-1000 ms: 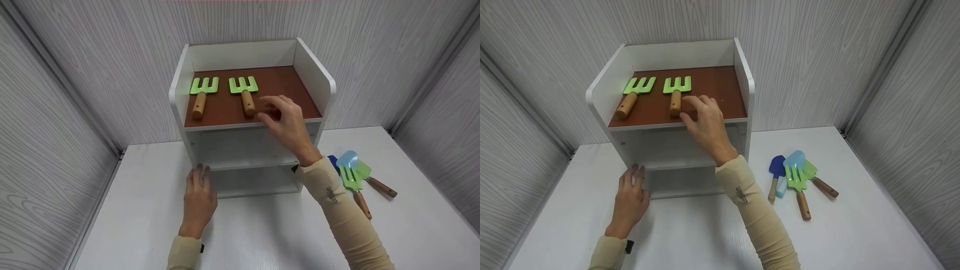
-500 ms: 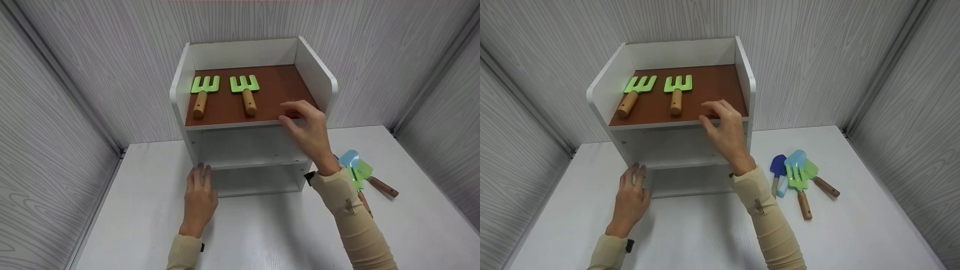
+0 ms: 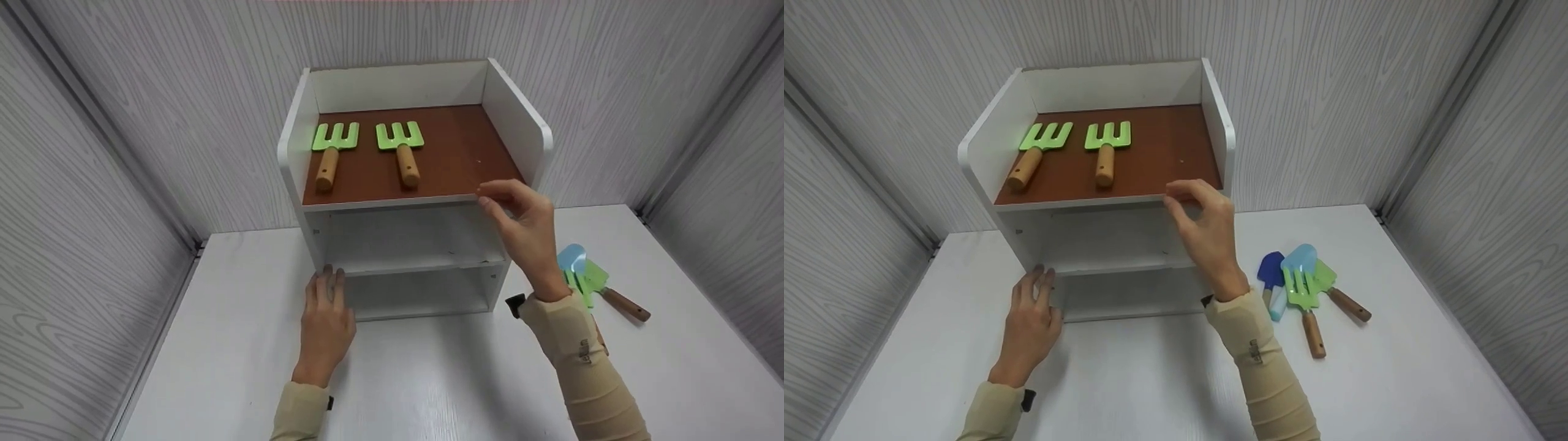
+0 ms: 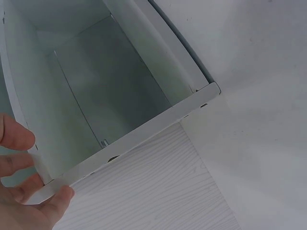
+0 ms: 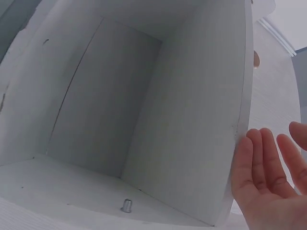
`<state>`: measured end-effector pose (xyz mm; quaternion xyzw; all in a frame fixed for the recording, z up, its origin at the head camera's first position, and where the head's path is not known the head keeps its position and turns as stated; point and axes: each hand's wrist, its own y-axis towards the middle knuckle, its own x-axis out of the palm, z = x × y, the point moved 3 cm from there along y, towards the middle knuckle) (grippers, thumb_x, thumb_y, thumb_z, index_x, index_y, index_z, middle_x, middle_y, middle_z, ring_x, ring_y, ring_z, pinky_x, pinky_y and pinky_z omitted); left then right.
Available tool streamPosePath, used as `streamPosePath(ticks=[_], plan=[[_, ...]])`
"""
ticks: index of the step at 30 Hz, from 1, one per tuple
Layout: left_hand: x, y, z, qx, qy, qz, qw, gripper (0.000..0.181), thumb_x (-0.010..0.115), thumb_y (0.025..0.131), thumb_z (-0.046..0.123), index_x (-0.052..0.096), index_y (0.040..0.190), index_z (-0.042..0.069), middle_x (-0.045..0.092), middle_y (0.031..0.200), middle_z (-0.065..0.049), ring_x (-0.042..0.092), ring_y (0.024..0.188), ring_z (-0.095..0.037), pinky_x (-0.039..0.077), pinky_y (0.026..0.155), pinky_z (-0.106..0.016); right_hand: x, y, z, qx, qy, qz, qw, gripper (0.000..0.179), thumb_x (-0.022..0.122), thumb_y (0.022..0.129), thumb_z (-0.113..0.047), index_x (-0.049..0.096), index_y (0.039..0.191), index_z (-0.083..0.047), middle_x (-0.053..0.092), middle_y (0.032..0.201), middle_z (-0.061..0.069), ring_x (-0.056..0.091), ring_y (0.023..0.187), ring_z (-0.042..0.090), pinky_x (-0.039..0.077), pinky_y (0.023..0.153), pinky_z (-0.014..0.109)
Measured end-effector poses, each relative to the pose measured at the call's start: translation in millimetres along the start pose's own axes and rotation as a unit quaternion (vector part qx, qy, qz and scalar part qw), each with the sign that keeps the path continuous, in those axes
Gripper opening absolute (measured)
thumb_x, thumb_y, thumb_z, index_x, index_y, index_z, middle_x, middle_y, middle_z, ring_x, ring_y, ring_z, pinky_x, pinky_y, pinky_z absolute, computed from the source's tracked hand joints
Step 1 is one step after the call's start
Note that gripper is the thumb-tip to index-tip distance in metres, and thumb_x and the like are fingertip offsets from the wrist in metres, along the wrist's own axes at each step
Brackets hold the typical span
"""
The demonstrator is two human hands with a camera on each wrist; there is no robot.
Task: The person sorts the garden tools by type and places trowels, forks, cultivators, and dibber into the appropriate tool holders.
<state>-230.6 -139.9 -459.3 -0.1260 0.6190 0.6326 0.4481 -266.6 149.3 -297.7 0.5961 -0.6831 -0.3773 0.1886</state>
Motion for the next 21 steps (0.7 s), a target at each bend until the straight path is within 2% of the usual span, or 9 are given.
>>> streamPosePath(ticks=[4, 8, 14, 21], plan=[[0.3, 1.3, -0.5, 0.002, 0.001, 0.003, 1.0000, 0.061, 0.072, 0.082, -0.006, 0.049, 0.139, -0.014, 0.045, 0.138, -0.033, 0.046, 0.125, -0.051, 0.053, 0.094, -0.049, -6, -5.5, 4, 0.056, 0.026, -0.023, 0.9979, 0.013, 0.065, 0.092, 0.009, 0.070, 0.104, 0.011, 0.070, 0.102, 0.018, 0.067, 0.089, 0.009, 0.054, 0.084, 0.023], [0.7, 1.8, -1.0, 0.003, -0.002, 0.006, 1.0000, 0.060, 0.070, 0.083, -0.006, 0.050, 0.138, -0.015, 0.045, 0.138, -0.033, 0.046, 0.125, -0.051, 0.053, 0.094, -0.050, -14, -9.9, 11, 0.127, 0.068, -0.063, 0.9875, 0.018, 0.063, 0.094, 0.007, 0.067, 0.110, 0.014, 0.068, 0.104, 0.018, 0.069, 0.090, 0.016, 0.058, 0.081, 0.025], [1.0, 2.1, -1.0, 0.003, -0.002, -0.003, 1.0000, 0.057, 0.067, 0.084, -0.005, 0.050, 0.137, -0.015, 0.045, 0.139, -0.034, 0.045, 0.126, -0.052, 0.051, 0.097, -0.051, -22, -16.3, 23, 0.229, 0.113, -0.148, 0.9555, 0.030, 0.054, 0.100, 0.002, 0.058, 0.126, 0.016, 0.062, 0.120, 0.029, 0.071, 0.101, 0.021, 0.059, 0.082, 0.033], [0.9, 0.7, -0.3, -0.002, 0.002, -0.004, 1.0000, 0.061, 0.071, 0.082, -0.005, 0.050, 0.138, -0.014, 0.045, 0.139, -0.032, 0.046, 0.126, -0.050, 0.050, 0.098, -0.051, -31, -23.3, 35, 0.290, 0.129, -0.228, 0.9204, 0.041, 0.050, 0.106, -0.011, 0.050, 0.137, 0.015, 0.055, 0.135, 0.032, 0.068, 0.112, 0.029, 0.058, 0.085, 0.041]])
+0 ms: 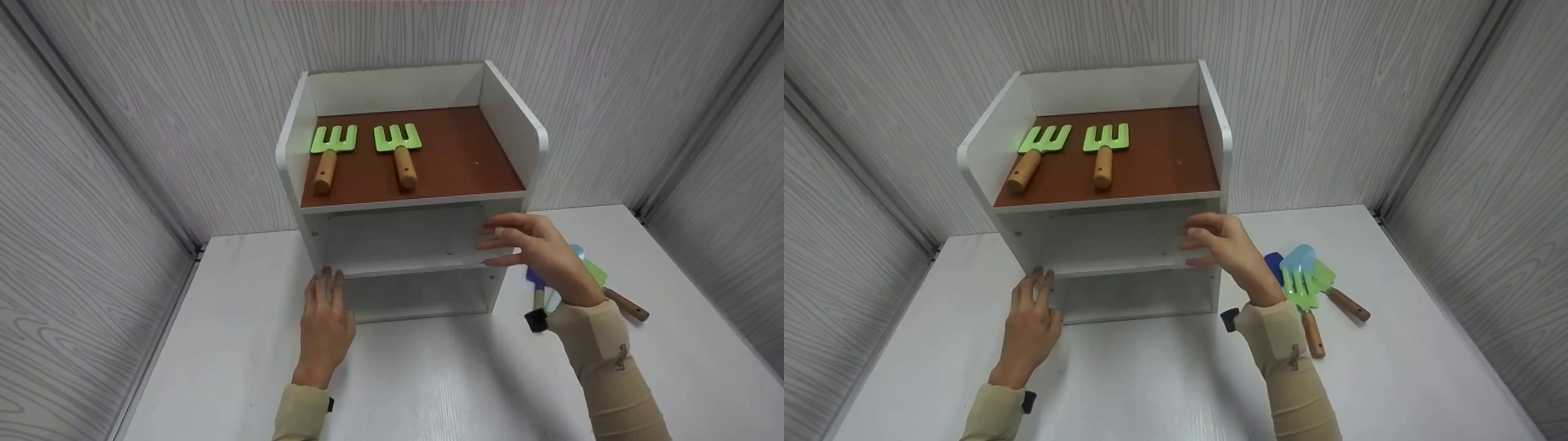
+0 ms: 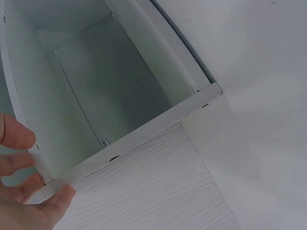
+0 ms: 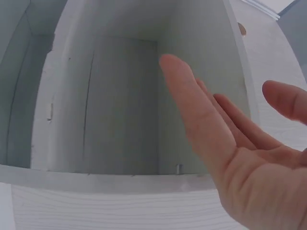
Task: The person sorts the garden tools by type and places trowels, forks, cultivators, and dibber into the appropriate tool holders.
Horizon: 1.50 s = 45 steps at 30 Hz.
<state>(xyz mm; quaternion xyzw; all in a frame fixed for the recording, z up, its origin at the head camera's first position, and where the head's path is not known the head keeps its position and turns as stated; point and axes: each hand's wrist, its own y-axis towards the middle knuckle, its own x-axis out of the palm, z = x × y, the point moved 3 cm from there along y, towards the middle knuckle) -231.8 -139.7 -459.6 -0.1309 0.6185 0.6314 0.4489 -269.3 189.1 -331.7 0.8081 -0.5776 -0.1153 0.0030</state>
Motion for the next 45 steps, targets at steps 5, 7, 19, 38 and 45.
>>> streamPosePath(ticks=[5, 7, 19, 38, 45], plan=[[0.5, -0.8, 0.6, -0.001, -0.003, -0.002, 1.0000, 0.060, 0.071, 0.083, -0.005, 0.050, 0.138, -0.014, 0.045, 0.140, -0.032, 0.046, 0.126, -0.050, 0.050, 0.098, -0.051, -9, -4.0, 13, 0.019, 0.007, -0.026, 0.9995, 0.045, 0.048, 0.107, -0.015, 0.046, 0.140, 0.016, 0.054, 0.137, 0.033, 0.067, 0.113, 0.030, 0.058, 0.086, 0.044], [0.5, -0.3, 0.7, -0.002, -0.003, -0.002, 1.0000, 0.060, 0.072, 0.082, -0.005, 0.050, 0.138, -0.014, 0.045, 0.140, -0.032, 0.046, 0.126, -0.050, 0.050, 0.098, -0.051, -12, -5.4, 17, 0.024, 0.014, -0.032, 0.9991, 0.046, 0.048, 0.107, -0.015, 0.045, 0.140, 0.016, 0.055, 0.137, 0.032, 0.067, 0.112, 0.029, 0.058, 0.086, 0.045], [-1.8, 3.6, 2.1, 0.013, -0.001, 0.014, 0.9998, 0.059, 0.071, 0.081, -0.007, 0.051, 0.137, -0.015, 0.046, 0.138, -0.033, 0.047, 0.124, -0.051, 0.050, 0.098, -0.052, -27, -15.8, 33, 0.061, 0.028, -0.055, 0.9962, 0.050, 0.045, 0.109, -0.017, 0.037, 0.142, 0.020, 0.056, 0.137, 0.027, 0.067, 0.113, 0.025, 0.057, 0.089, 0.042], [-5.0, 6.2, -2.3, 0.013, -0.005, 0.011, 0.9998, 0.055, 0.069, 0.080, -0.009, 0.054, 0.133, -0.013, 0.051, 0.131, -0.028, 0.051, 0.119, -0.048, 0.051, 0.097, -0.052, -53, -30.3, 55, 0.105, -0.008, -0.044, 0.9935, 0.050, 0.048, 0.108, -0.022, 0.042, 0.142, 0.015, 0.063, 0.132, 0.020, 0.069, 0.109, 0.021, 0.057, 0.088, 0.041], [-5.5, 7.4, -4.8, 0.015, 0.009, 0.015, 0.9997, 0.051, 0.068, 0.080, -0.007, 0.057, 0.129, -0.011, 0.054, 0.127, -0.025, 0.052, 0.118, -0.046, 0.047, 0.099, -0.054, -68, -38.1, 69, 0.133, -0.023, -0.026, 0.9905, 0.050, 0.050, 0.108, -0.022, 0.043, 0.140, 0.016, 0.066, 0.125, 0.015, 0.068, 0.111, 0.025, 0.057, 0.089, 0.042]])
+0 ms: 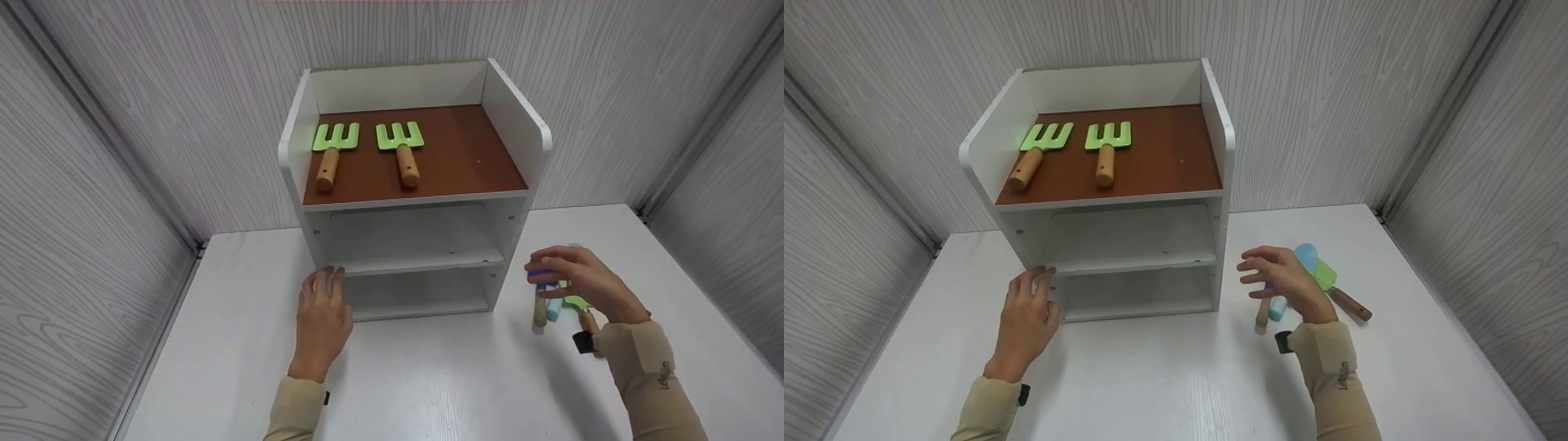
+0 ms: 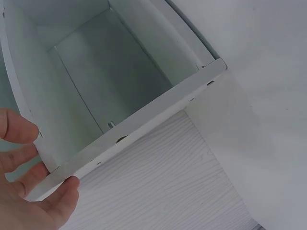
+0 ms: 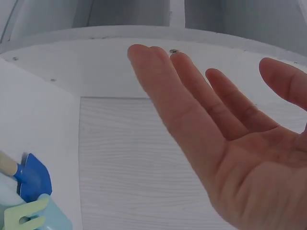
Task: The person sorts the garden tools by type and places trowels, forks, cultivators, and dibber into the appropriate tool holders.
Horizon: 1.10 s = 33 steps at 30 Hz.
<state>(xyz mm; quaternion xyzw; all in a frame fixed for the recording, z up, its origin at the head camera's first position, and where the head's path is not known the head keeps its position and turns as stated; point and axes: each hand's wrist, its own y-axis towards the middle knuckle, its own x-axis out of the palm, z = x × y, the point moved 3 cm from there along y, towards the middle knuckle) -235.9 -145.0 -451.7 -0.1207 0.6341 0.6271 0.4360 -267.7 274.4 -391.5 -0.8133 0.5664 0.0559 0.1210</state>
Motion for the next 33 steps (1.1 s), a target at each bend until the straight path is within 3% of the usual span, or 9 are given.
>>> streamPosePath(ticks=[8, 18, 33], plan=[[-2.9, 2.3, 4.0, -0.006, 0.024, -0.014, 0.9996, 0.050, 0.069, 0.080, -0.004, 0.059, 0.129, -0.010, 0.055, 0.124, -0.027, 0.052, 0.118, -0.050, 0.045, 0.101, -0.057, -13, -2.1, 20, 0.044, -0.016, 0.020, 0.9987, 0.058, 0.051, 0.107, -0.028, 0.037, 0.143, 0.015, 0.059, 0.134, 0.026, 0.067, 0.113, 0.028, 0.057, 0.089, 0.045], [-5.8, 1.7, 4.8, -0.010, 0.049, -0.002, 0.9987, 0.046, 0.074, 0.080, 0.000, 0.064, 0.124, -0.008, 0.058, 0.121, -0.023, 0.053, 0.111, -0.045, 0.051, 0.090, -0.053, -29, -4.0, 42, 0.071, -0.025, 0.031, 0.9967, 0.057, 0.054, 0.106, -0.027, 0.040, 0.144, 0.013, 0.065, 0.126, 0.016, 0.069, 0.109, 0.025, 0.056, 0.090, 0.045], [-6.5, 2.5, -0.4, -0.011, -0.008, 0.026, 0.9996, 0.041, 0.067, 0.079, -0.007, 0.068, 0.120, -0.007, 0.059, 0.116, -0.021, 0.052, 0.107, -0.043, 0.048, 0.088, -0.054, -48, -8.8, 66, 0.112, -0.049, 0.043, 0.9916, 0.065, 0.057, 0.104, -0.034, 0.037, 0.147, 0.012, 0.057, 0.136, 0.023, 0.061, 0.120, 0.037, 0.052, 0.096, 0.053]])
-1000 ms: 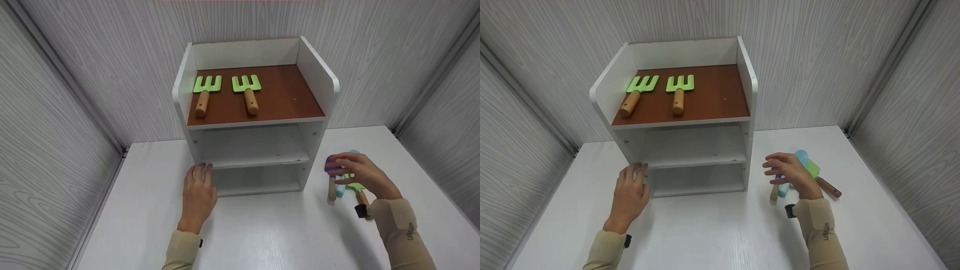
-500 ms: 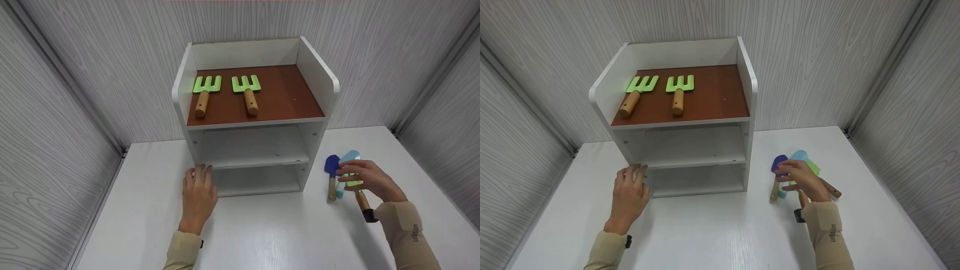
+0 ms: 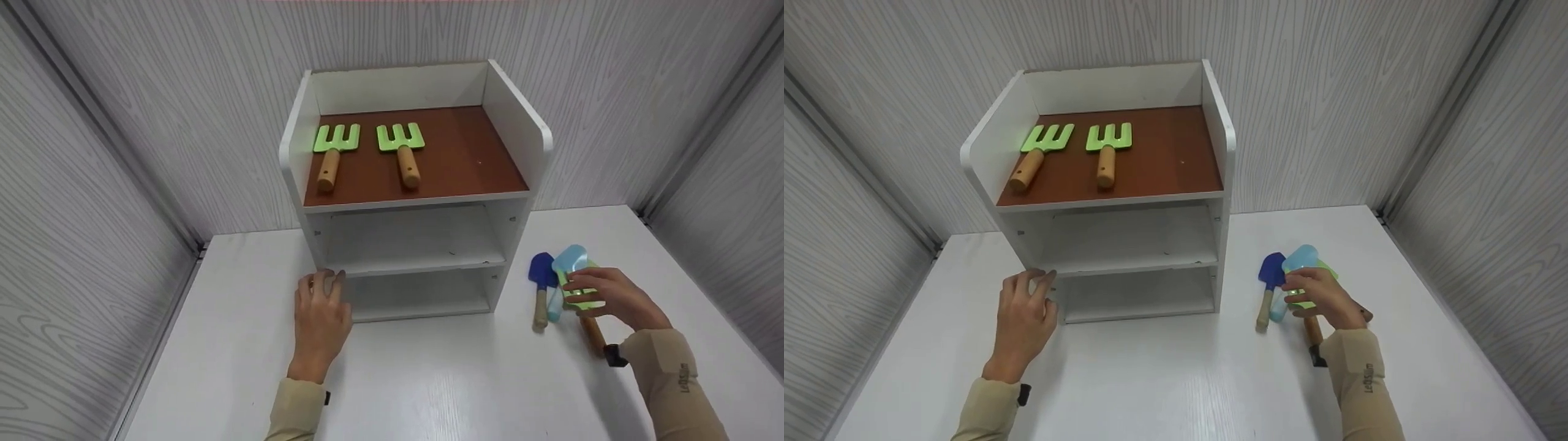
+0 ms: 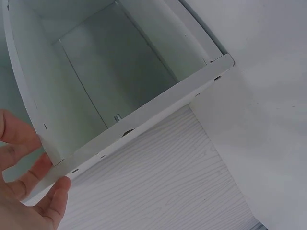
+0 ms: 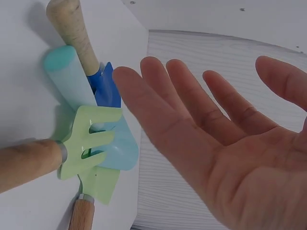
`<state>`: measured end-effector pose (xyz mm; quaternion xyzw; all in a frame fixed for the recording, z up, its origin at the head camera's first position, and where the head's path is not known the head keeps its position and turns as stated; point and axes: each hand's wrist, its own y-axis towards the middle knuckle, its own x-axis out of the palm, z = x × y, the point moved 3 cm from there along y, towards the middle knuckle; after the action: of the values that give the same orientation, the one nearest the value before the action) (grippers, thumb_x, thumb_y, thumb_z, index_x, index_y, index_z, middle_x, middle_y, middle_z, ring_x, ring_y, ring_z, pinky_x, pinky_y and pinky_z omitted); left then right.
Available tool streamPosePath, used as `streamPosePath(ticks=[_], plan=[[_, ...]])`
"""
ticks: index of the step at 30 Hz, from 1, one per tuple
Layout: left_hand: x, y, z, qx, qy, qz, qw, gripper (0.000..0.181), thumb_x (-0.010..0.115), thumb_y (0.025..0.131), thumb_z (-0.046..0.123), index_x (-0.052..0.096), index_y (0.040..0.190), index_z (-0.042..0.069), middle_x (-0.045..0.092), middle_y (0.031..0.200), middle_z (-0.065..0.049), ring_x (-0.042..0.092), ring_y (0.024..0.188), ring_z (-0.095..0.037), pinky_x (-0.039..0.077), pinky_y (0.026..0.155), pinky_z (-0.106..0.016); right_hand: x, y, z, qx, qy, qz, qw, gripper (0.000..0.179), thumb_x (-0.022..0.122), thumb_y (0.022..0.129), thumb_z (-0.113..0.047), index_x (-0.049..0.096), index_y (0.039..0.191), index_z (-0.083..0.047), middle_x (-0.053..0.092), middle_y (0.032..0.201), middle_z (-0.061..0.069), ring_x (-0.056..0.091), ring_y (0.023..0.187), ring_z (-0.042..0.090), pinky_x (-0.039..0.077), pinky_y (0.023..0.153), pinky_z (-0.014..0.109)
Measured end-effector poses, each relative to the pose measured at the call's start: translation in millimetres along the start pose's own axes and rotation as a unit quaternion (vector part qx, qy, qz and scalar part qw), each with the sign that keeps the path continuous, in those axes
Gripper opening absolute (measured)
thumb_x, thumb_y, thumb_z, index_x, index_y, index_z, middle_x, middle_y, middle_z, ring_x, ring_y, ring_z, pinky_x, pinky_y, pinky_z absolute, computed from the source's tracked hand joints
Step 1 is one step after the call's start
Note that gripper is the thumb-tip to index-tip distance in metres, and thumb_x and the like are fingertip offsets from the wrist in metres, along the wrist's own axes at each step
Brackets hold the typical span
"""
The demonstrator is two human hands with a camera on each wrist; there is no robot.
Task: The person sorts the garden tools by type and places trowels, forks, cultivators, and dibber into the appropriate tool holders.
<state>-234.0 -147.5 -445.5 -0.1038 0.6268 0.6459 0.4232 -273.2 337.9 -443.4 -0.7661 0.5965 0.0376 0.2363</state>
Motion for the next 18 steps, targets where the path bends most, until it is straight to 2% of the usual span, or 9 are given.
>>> streamPosePath(ticks=[7, 14, 18], plan=[[-1.0, -0.6, -1.7, 0.005, -0.004, 0.015, 0.9999, 0.043, 0.065, 0.077, -0.008, 0.068, 0.120, -0.006, 0.059, 0.116, -0.020, 0.052, 0.106, -0.044, 0.049, 0.085, -0.057, -6, -0.3, 7, 0.004, -0.017, 0.010, 0.9998, 0.069, 0.054, 0.105, -0.035, 0.032, 0.149, 0.014, 0.050, 0.140, 0.031, 0.056, 0.125, 0.042, 0.050, 0.098, 0.055], [-1.0, -0.5, 0.2, 0.001, 0.001, 0.007, 1.0000, 0.045, 0.068, 0.077, -0.008, 0.067, 0.122, -0.006, 0.058, 0.119, -0.020, 0.052, 0.108, -0.044, 0.050, 0.086, -0.057, -16, 1.4, 16, 0.031, -0.010, 0.008, 0.9994, 0.063, 0.049, 0.107, -0.029, 0.030, 0.148, 0.015, 0.049, 0.139, 0.032, 0.059, 0.121, 0.038, 0.051, 0.096, 0.054], [1.4, -1.1, 0.1, -0.003, 0.001, 0.003, 1.0000, 0.046, 0.068, 0.077, -0.008, 0.067, 0.122, -0.006, 0.058, 0.119, -0.019, 0.052, 0.109, -0.043, 0.050, 0.085, -0.056, -21, 1.1, 21, 0.044, -0.015, 0.002, 0.9989, 0.064, 0.047, 0.108, -0.031, 0.028, 0.149, 0.015, 0.043, 0.144, 0.035, 0.055, 0.126, 0.041, 0.051, 0.097, 0.054]])
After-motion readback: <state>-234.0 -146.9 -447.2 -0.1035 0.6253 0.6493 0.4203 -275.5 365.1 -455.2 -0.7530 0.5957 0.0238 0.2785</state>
